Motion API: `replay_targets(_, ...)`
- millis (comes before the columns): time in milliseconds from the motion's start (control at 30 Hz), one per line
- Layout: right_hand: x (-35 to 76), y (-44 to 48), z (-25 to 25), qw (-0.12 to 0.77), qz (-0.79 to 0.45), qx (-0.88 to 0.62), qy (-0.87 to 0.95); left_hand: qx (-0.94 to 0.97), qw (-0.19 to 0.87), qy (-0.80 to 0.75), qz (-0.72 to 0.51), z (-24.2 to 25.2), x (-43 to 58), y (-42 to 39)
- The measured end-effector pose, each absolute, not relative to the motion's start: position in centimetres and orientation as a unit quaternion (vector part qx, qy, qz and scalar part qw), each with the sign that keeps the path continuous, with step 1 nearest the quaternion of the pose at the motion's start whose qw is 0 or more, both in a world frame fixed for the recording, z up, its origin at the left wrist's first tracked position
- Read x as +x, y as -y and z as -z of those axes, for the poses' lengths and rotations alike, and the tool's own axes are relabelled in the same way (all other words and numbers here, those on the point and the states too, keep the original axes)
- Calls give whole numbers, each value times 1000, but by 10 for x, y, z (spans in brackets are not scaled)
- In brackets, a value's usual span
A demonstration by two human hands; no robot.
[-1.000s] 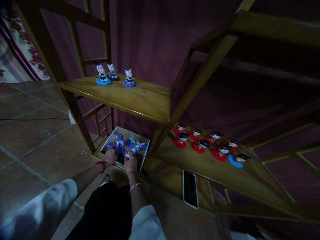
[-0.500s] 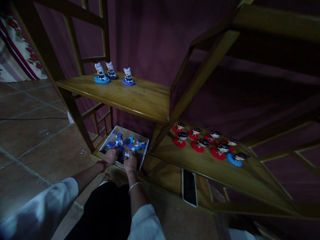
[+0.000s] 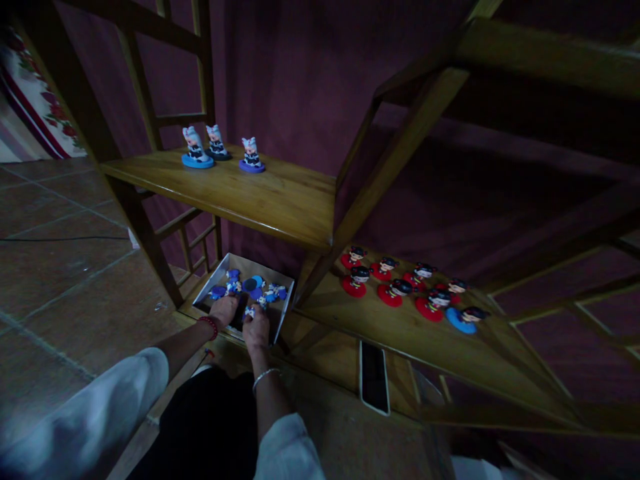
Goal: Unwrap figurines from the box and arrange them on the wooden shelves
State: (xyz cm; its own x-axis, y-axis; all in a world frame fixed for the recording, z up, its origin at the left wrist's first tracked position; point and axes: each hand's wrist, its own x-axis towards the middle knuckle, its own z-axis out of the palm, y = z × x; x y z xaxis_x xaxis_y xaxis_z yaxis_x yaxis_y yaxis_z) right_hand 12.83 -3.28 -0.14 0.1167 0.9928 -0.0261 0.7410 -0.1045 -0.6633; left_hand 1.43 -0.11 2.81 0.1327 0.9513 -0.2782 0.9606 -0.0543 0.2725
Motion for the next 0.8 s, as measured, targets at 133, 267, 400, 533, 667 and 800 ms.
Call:
replay_targets(133,128,33,1,255,-243,-703,618,727,181,-663,21,-28,18,0)
replay_targets(267,129,33,1,252,-246,-701,620,726,169,-667,23,-25,19,-1)
replay_targets(400,129,33,1,257,-247,-700,619,726,159,-669,24,-25,20,0)
replay_targets(533,128,33,1,259,-247,-699,619,734,148,-662,28,-26,20,2)
replay_targets(667,128,32,1,259,-247,-698,620,733,151,-663,27,-27,20,2)
replay_targets(800,129,32,2,255,-252,-700,618,732,158,-663,16,-28,19,2)
